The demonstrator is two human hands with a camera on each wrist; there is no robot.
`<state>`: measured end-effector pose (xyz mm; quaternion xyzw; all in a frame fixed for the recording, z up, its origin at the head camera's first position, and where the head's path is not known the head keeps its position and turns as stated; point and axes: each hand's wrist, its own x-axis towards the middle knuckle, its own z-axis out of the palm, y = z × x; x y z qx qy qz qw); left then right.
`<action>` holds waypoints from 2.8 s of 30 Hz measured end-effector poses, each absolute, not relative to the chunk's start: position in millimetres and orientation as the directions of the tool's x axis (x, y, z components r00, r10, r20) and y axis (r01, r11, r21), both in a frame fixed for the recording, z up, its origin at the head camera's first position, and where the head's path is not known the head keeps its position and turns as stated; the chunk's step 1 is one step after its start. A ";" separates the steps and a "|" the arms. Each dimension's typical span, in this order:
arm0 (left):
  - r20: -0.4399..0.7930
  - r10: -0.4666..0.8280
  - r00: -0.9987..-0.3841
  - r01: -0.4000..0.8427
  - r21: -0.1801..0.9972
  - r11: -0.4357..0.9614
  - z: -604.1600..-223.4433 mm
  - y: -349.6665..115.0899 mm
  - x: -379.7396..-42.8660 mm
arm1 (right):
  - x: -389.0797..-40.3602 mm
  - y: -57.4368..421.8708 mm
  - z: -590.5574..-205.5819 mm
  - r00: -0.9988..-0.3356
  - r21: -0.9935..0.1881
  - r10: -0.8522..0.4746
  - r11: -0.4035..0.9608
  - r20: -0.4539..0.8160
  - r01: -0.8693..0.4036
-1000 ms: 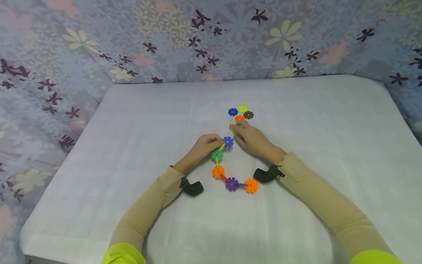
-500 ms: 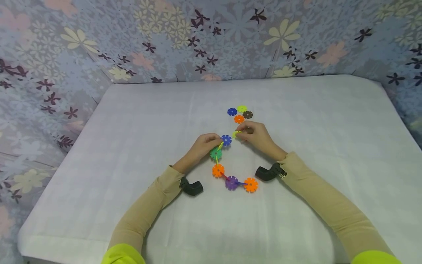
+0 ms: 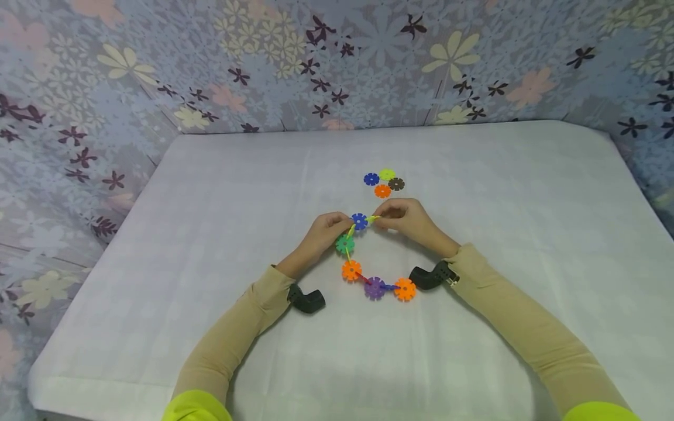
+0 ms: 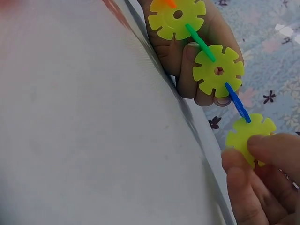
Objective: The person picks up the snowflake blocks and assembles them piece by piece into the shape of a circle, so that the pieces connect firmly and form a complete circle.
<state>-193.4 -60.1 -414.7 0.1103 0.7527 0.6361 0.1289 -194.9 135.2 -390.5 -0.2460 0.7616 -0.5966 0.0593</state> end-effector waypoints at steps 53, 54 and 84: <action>-0.071 0.403 -0.912 0.000 0.985 0.172 -416.1 -63.6 -191.8 | -208.2 143.5 -413.4 -0.942 -0.942 -0.312 0.264 0.121 -0.209; -0.067 0.405 -0.912 0.004 0.985 0.172 -416.0 -63.3 -191.7 | -207.6 143.9 -413.1 -0.943 -0.964 -0.319 0.210 0.090 -0.163; -0.073 0.358 -0.931 -0.024 0.990 0.139 -405.6 -53.0 -194.9 | -210.4 151.7 -393.9 -0.934 -0.971 -0.324 -0.131 -0.149 0.200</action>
